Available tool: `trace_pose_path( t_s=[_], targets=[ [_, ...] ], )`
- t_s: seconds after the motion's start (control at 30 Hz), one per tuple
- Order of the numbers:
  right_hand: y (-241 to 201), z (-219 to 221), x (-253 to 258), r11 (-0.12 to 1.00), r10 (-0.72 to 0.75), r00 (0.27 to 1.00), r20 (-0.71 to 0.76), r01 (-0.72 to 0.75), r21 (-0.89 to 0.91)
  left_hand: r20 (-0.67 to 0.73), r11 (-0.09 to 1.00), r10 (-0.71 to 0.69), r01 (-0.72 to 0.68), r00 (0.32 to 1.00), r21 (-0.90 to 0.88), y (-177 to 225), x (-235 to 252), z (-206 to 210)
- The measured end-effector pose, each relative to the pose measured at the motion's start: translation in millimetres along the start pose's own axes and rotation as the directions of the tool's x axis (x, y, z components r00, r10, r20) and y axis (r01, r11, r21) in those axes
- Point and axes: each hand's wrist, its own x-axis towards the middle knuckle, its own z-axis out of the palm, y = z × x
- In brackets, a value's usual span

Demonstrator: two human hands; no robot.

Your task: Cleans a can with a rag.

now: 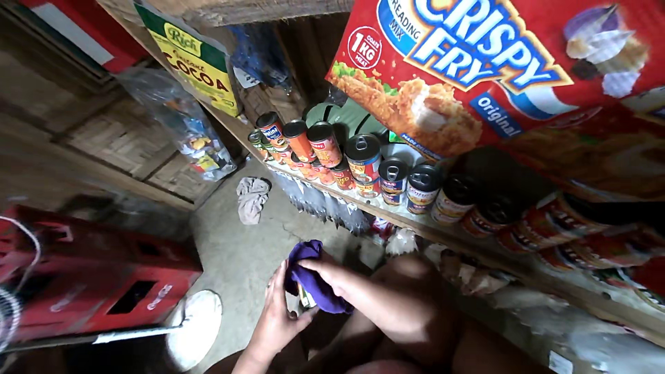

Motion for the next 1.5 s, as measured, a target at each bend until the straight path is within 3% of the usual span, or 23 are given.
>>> trace_pose_path(
  t_s=[0.1,0.23,0.33,0.43,0.53,0.67,0.77,0.9,1.1,1.27,1.33,1.5],
  targets=[
    [-4.4,1.3,-2.9,0.985,0.044,0.999,0.012,-0.045,0.169,0.037,0.995,0.003,0.001,0.999,-0.096,-8.3,2.5,-4.1],
    [-3.5,1.2,-2.1,0.921,0.047,0.972,0.23,-0.132,0.368,0.008,0.989,-0.015,0.016,1.0,-0.147,-10.5,2.0,-6.1],
    [5.9,-4.8,7.2,0.945,0.057,0.95,0.307,-0.151,0.291,-0.026,0.972,-0.007,0.001,1.0,-0.235,-7.8,5.9,-8.8],
    [-9.7,3.8,-10.3,0.992,0.127,0.985,0.116,-0.129,0.007,-0.08,0.969,-0.027,0.006,0.996,-0.247,-12.2,10.3,-12.8],
    [-0.7,5.3,-8.9,0.983,0.105,0.985,0.135,-0.082,-0.163,-0.075,0.982,-0.088,0.074,0.993,-0.175,-15.9,11.1,-17.1],
    [12.1,4.9,1.0,0.97,0.068,0.988,0.141,-0.033,-0.24,-0.033,0.995,-0.079,0.081,0.996,0.056,-11.3,7.4,-15.4],
    [13.4,3.2,4.9,0.972,0.019,0.996,0.089,0.002,-0.234,0.0,0.986,-0.047,0.047,0.999,0.158,9.7,5.5,-8.9],
    [9.5,0.4,5.3,0.985,-0.031,0.999,0.029,0.036,-0.171,0.038,0.986,0.046,-0.051,0.998,0.159,15.7,1.7,0.3],
    [-3.2,2.1,-2.5,0.996,0.065,0.998,-0.018,-0.064,0.066,0.06,0.998,-0.065,0.067,0.996,-0.023,-2.9,2.5,-5.4],
    [-2.9,3.8,-4.0,0.949,0.091,0.981,0.172,-0.138,0.283,0.009,0.983,-0.057,0.058,0.998,-0.173,-6.6,4.6,-8.2],
    [-4.5,4.3,-7.1,0.958,0.119,0.977,0.178,-0.16,0.238,-0.02,0.98,-0.057,0.052,0.998,-0.19,-7.3,6.5,-10.2],
    [-5.9,5.2,-13.0,0.991,0.118,0.984,0.132,-0.108,-0.081,-0.098,0.983,-0.131,0.116,0.987,-0.14,-15.9,11.0,-15.3]
  ],
)
